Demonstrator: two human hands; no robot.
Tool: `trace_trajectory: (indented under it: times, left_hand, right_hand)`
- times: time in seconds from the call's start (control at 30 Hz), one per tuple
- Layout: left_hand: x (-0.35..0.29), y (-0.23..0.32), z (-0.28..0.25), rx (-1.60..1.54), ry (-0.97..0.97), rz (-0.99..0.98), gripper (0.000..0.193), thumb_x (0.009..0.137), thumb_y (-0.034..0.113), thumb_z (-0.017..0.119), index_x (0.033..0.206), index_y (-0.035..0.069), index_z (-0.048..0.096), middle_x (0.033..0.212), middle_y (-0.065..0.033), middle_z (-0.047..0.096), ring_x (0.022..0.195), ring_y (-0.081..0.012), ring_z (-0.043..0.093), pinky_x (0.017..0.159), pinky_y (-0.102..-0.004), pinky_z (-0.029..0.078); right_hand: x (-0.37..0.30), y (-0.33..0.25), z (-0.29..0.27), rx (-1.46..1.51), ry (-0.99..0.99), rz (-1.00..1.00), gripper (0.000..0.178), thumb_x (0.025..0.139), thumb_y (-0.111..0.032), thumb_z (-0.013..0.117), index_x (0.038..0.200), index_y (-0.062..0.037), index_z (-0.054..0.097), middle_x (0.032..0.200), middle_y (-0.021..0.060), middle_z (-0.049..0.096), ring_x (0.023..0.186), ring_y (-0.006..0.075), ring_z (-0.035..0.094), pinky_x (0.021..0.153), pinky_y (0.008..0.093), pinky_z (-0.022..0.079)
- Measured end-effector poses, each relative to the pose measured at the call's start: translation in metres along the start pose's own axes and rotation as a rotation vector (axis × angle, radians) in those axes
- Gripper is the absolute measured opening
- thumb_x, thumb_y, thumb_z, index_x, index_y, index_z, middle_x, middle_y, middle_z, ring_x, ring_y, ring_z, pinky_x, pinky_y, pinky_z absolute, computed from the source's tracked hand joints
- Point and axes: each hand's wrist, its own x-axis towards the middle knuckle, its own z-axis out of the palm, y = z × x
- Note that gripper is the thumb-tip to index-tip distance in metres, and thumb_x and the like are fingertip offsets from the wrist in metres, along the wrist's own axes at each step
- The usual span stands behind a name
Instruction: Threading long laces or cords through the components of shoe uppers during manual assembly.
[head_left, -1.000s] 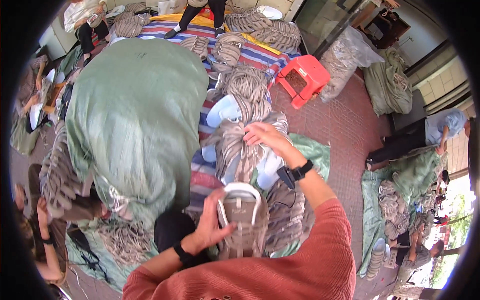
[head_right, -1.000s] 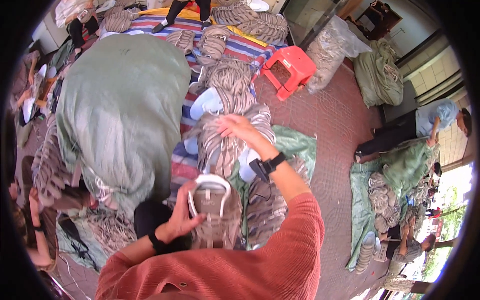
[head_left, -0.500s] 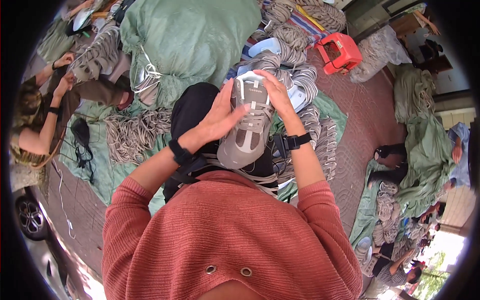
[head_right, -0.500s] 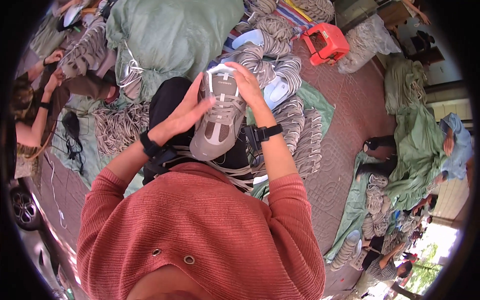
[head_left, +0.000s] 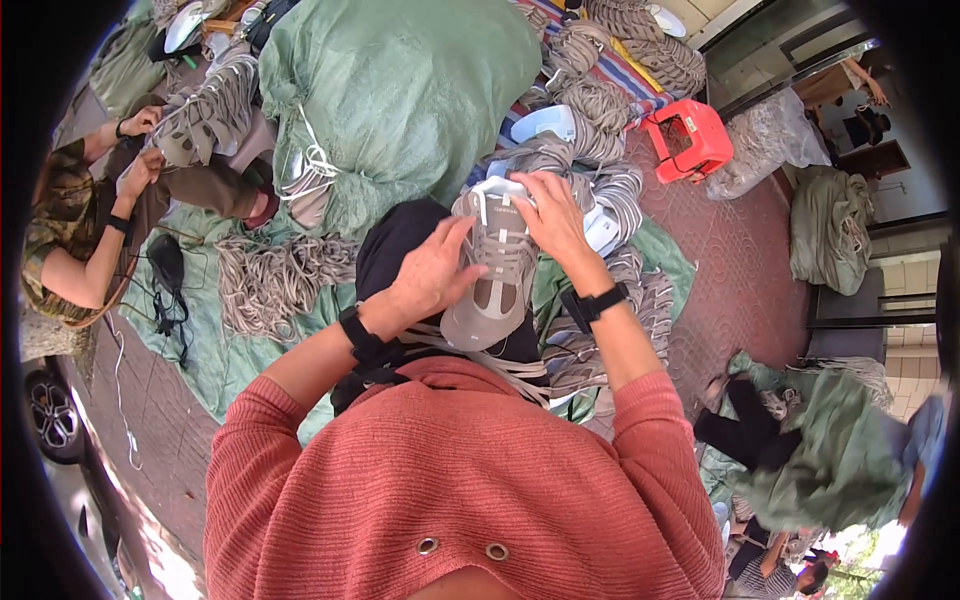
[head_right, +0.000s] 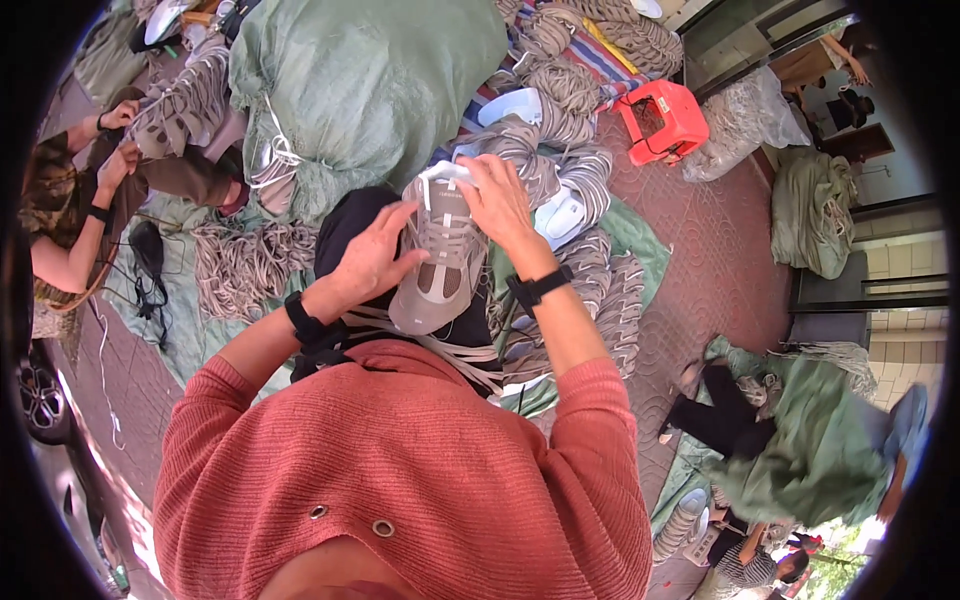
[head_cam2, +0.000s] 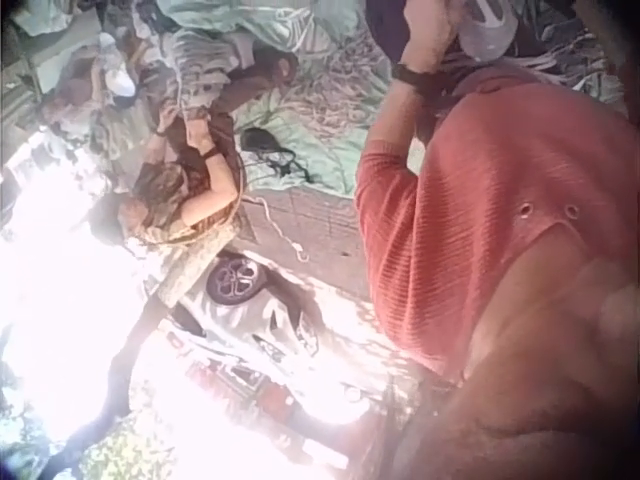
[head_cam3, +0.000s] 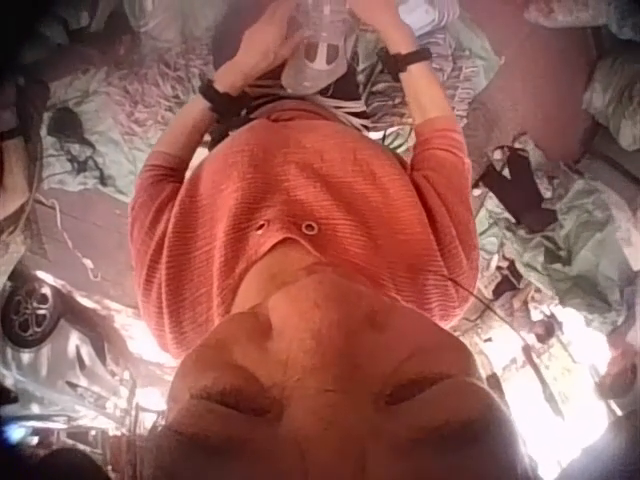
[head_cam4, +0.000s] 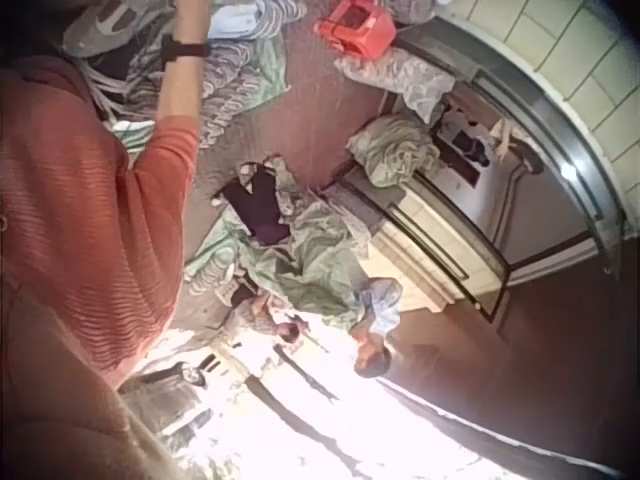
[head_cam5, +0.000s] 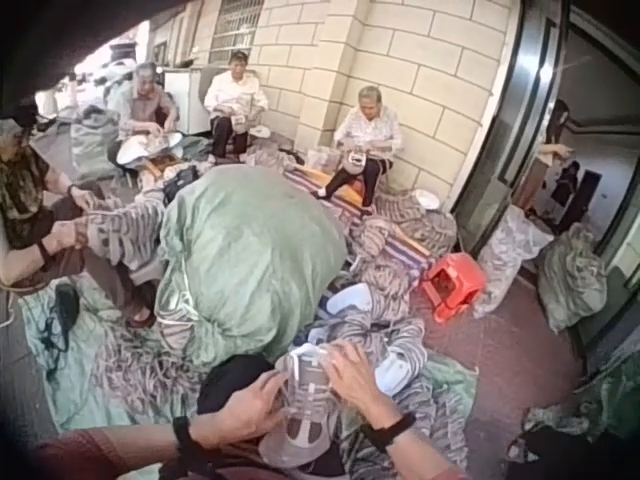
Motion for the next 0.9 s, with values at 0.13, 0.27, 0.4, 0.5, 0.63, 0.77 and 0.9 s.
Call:
trace_trajectory:
  times: [0.13, 0.27, 0.4, 0.5, 0.63, 0.77, 0.9]
  left_hand:
    - [0.043, -0.006, -0.017, 0.101, 0.033, 0.224, 0.038, 0.079, 0.007, 0.06, 0.115, 0.009, 0.048, 0.123, -0.0094, 0.048, 0.088, -0.0336, 0.059, 0.066, -0.0405, 0.051]
    - [0.07, -0.024, -0.009, 0.304, -0.214, 0.41, 0.012, 0.078, 0.004, 0.055, 0.09, 0.006, 0.051, 0.096, -0.0083, 0.054, 0.073, -0.0327, 0.059, 0.057, -0.0421, 0.049]
    - [0.061, -0.036, 0.004, 0.213, -0.178, 0.252, 0.008, 0.077, 0.008, 0.056, 0.084, 0.007, 0.052, 0.084, -0.0097, 0.055, 0.07, -0.0331, 0.059, 0.056, -0.0432, 0.047]
    - [0.056, -0.029, 0.003, 0.182, -0.18, 0.142, 0.01, 0.075, 0.014, 0.059, 0.079, 0.007, 0.052, 0.082, -0.0104, 0.058, 0.069, -0.0344, 0.061, 0.058, -0.0451, 0.048]
    - [0.056, -0.03, 0.012, 0.193, -0.069, 0.063, 0.008, 0.072, 0.011, 0.06, 0.074, 0.007, 0.054, 0.078, -0.0093, 0.058, 0.069, -0.0317, 0.06, 0.058, -0.0412, 0.048]
    - [0.057, -0.024, 0.014, 0.289, -0.067, -0.007, 0.008, 0.073, 0.009, 0.06, 0.078, 0.008, 0.054, 0.078, -0.0084, 0.058, 0.07, -0.0305, 0.06, 0.057, -0.0385, 0.048]
    - [0.036, -0.029, 0.015, 0.356, -0.013, 0.296, 0.022, 0.071, 0.004, 0.06, 0.093, 0.006, 0.056, 0.092, -0.0083, 0.058, 0.072, -0.0256, 0.061, 0.059, -0.0326, 0.051]
  right_hand:
    - [0.008, 0.012, -0.025, 0.076, -0.291, -0.15, 0.02, 0.08, -0.025, 0.064, 0.089, -0.0079, 0.062, 0.093, 0.0076, 0.053, 0.091, 0.027, 0.052, 0.077, 0.0393, 0.042]
    - [0.012, 0.003, -0.037, -0.064, -0.425, -0.232, 0.022, 0.077, -0.029, 0.067, 0.082, -0.0084, 0.061, 0.088, 0.0065, 0.052, 0.091, 0.0249, 0.05, 0.078, 0.0383, 0.038]
    - [0.007, 0.006, -0.015, -0.036, -0.543, -0.185, 0.022, 0.072, -0.031, 0.071, 0.072, -0.0109, 0.063, 0.084, 0.0017, 0.052, 0.085, 0.0251, 0.047, 0.077, 0.0376, 0.035]
    - [0.008, 0.011, -0.003, 0.084, -0.573, -0.049, 0.019, 0.067, -0.03, 0.073, 0.07, -0.0124, 0.067, 0.082, 0.002, 0.057, 0.087, 0.0254, 0.048, 0.078, 0.0381, 0.037]
    - [0.005, 0.023, 0.011, 0.392, -0.467, 0.082, 0.012, 0.065, -0.027, 0.075, 0.069, -0.0175, 0.069, 0.078, 0.0003, 0.061, 0.081, 0.025, 0.049, 0.073, 0.0353, 0.042]
    - [0.009, 0.001, -0.008, 0.177, -0.171, -0.32, 0.008, 0.069, -0.012, 0.066, 0.07, -0.0076, 0.06, 0.072, 0.001, 0.05, 0.074, 0.0204, 0.047, 0.077, 0.0353, 0.04]
    - [-0.005, 0.016, -0.016, -0.162, -0.121, -0.75, 0.007, 0.067, -0.011, 0.056, 0.068, -0.0087, 0.05, 0.069, 0.0017, 0.042, 0.074, 0.0177, 0.049, 0.083, 0.0362, 0.04]
